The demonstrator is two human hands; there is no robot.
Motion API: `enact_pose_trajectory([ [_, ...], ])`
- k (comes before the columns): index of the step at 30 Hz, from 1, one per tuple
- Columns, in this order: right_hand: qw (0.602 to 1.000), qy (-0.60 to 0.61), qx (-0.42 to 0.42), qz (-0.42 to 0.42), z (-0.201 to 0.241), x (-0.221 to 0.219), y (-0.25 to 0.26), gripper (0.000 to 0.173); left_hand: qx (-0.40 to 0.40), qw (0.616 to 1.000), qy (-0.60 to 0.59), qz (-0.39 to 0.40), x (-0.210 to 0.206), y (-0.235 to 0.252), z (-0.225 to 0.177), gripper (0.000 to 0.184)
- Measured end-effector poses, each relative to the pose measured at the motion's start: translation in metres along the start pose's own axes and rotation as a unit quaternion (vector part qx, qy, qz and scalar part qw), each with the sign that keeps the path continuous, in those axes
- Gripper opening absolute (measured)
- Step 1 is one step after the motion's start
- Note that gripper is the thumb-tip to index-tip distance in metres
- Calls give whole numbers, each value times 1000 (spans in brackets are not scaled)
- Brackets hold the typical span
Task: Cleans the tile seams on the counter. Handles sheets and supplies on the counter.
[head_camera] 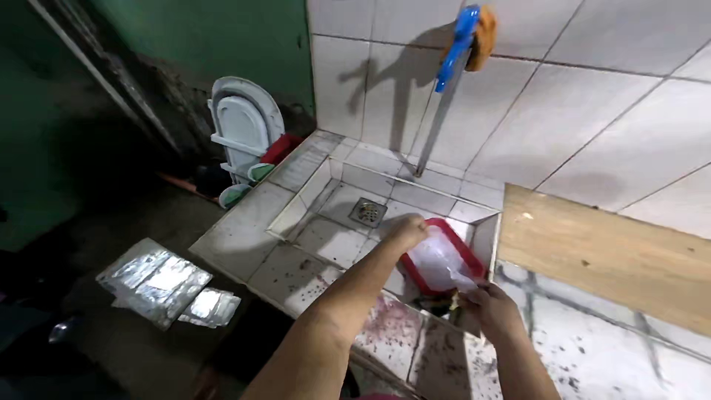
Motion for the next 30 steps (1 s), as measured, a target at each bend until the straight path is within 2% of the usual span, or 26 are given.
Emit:
enact_pose_trajectory([
  [5, 1000, 23, -5, -4, -5, 15, -2, 26, 49, 999, 4, 13, -32, 18, 13, 34],
  [9, 1000, 13, 19, 13, -6, 4, 1, 26, -62, 998, -7, -26, -21, 19, -9, 29],
  [11, 1000, -21, 7, 20, -14, -3, -2, 28, -67, 997, 11, -28, -15, 13, -5, 29],
  [13, 999, -21, 24, 14, 3, -12, -4, 29, -91, 996, -8, -24, -2, 3, -31, 29],
  [17, 995, 56, 78, 1, 27, -48, -11, 27, -237, 971, -20, -20, 36, -30, -97, 20],
  [18, 995, 36, 91, 0, 34, -62, -11, 27, -265, 964, -4, -22, 48, -33, -103, 19],
  [21, 989, -98, 108, 34, 49, -114, -16, 37, -260, 953, 151, 38, 67, -35, -90, 22],
  [24, 983, -120, 129, 49, 61, -158, -15, 45, -368, 919, 142, -24, 114, -54, -114, 17],
  [25, 982, -126, 128, 49, 62, -170, -17, 49, -376, 913, 159, -15, 124, -54, -111, 17],
  [28, 982, -145, 107, 53, 72, -193, -27, 51, -261, 923, 263, 107, 137, -34, -67, 24],
  [30, 981, -155, 104, 51, 77, -200, -36, 51, -250, 932, 246, 93, 168, -33, -65, 24],
])
Point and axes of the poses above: each hand's wrist, its own y-axis towards the middle knuckle, its own x-axis out of the back of the hand, z = x × y, the point moved 10 cm from there along y, towards the middle knuckle, and after that the axes turned 9 degrees about -y, right-handed, at the moved point
